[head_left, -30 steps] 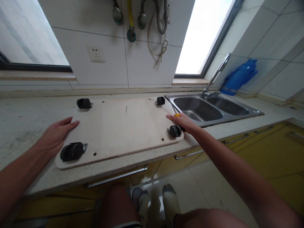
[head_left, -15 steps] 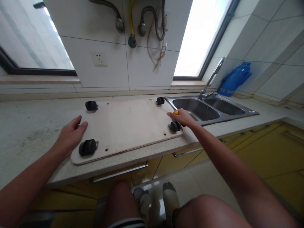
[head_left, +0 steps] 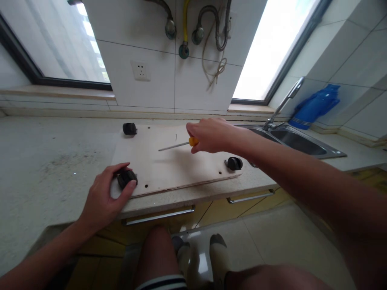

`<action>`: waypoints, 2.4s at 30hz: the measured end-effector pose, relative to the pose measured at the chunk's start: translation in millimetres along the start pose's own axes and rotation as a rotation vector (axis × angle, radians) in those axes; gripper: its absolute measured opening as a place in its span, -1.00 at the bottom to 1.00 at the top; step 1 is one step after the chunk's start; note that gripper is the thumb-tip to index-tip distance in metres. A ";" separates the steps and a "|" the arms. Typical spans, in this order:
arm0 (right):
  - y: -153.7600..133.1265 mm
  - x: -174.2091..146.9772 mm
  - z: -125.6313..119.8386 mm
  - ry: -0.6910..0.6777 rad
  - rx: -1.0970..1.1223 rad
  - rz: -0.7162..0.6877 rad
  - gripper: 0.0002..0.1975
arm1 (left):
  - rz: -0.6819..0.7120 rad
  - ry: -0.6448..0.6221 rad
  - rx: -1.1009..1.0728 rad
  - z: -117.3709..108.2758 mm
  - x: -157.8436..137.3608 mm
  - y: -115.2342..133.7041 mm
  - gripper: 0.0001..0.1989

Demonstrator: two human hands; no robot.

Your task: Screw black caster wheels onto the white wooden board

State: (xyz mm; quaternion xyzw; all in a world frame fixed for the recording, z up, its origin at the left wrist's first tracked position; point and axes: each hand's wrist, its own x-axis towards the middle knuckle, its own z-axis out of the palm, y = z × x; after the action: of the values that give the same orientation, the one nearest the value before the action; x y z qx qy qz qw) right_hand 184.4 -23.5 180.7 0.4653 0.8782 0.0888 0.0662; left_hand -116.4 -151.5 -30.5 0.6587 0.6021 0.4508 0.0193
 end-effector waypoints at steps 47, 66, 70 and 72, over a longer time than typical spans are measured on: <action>-61.2 49.0 -30.4 0.195 0.215 -0.675 -0.97 | 0.135 0.045 0.047 3.8 -5.5 4.4 -0.53; -63.9 47.0 -28.4 0.193 0.204 -0.637 -0.89 | 0.105 0.020 0.017 0.3 -4.6 5.6 -0.51; -62.2 46.7 -29.4 0.233 0.202 -0.644 -0.88 | 0.100 0.019 0.014 0.3 -4.4 5.4 -0.51; -61.7 46.4 -30.3 0.234 0.207 -0.649 -0.86 | 0.098 0.016 0.011 0.4 -4.4 5.1 -0.51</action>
State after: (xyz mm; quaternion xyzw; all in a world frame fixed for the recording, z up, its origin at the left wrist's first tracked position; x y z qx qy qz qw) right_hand 102.8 -21.9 195.2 0.1531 0.9862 0.0265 -0.0572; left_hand -111.6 -156.3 -30.3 0.6838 0.5717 0.4532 -0.0115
